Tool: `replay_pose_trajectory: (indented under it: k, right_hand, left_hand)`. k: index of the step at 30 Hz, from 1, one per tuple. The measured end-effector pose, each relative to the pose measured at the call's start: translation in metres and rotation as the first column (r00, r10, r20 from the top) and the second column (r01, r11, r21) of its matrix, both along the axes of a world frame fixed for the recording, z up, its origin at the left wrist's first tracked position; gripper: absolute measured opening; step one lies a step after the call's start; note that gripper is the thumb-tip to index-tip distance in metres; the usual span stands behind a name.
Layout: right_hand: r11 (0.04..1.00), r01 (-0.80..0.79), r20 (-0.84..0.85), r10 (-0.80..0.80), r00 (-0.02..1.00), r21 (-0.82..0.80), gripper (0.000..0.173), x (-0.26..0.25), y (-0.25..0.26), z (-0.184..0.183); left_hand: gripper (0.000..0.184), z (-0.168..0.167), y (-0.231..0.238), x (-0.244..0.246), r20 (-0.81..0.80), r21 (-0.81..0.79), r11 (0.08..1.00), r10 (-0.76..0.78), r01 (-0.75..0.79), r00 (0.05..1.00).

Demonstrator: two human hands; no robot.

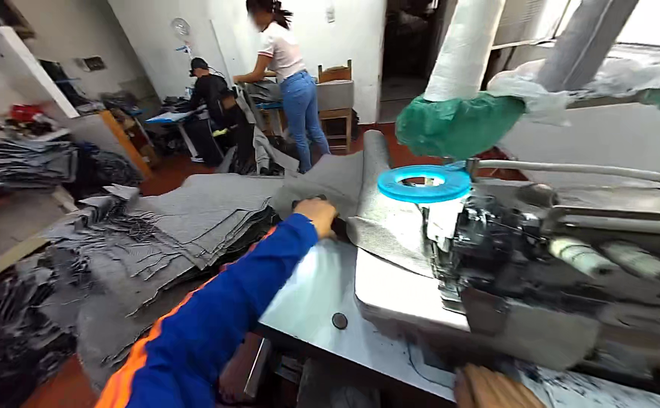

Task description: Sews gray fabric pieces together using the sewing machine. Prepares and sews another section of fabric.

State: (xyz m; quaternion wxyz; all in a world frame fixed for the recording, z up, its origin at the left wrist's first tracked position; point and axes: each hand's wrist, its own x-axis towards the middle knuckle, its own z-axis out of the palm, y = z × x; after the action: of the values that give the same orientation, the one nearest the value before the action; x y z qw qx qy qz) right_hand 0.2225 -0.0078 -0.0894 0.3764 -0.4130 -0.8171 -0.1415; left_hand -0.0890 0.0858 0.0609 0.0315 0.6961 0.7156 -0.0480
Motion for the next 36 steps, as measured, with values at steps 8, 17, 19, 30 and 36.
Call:
replay_pose_trajectory:
  k: [8,17,19,30,36]
  right_hand:
    - [0.997,-0.055,0.002,0.055,0.998,-0.049,0.034,0.007,0.000,-0.004]
    - [0.834,-0.462,-0.449,0.304,0.840,-0.300,0.041,0.034,-0.043,0.015]
    - [0.593,-0.695,-0.659,0.337,0.673,-0.407,0.060,0.022,-0.067,0.031]
    - [0.479,-0.726,-0.856,-0.124,0.501,-0.494,0.022,-0.055,-0.025,0.102]
    - [0.551,-0.706,-0.884,-0.147,0.443,-0.445,0.023,-0.056,-0.018,0.095]
  left_hand:
    - [0.021,0.093,-0.206,-0.113,-0.148,0.167,0.925,0.366,-0.341,0.919]
    - [0.021,0.118,-0.201,-0.029,-0.077,0.437,0.844,0.379,-0.310,0.922]
    - [0.018,0.079,-0.218,0.045,-0.007,0.498,0.834,0.277,-0.237,0.961]
    - [0.036,0.016,-0.198,0.093,-0.153,0.496,0.838,-0.174,0.228,0.973]
    - [0.012,0.094,-0.251,-0.006,-0.398,0.353,0.836,-0.273,0.421,0.876]
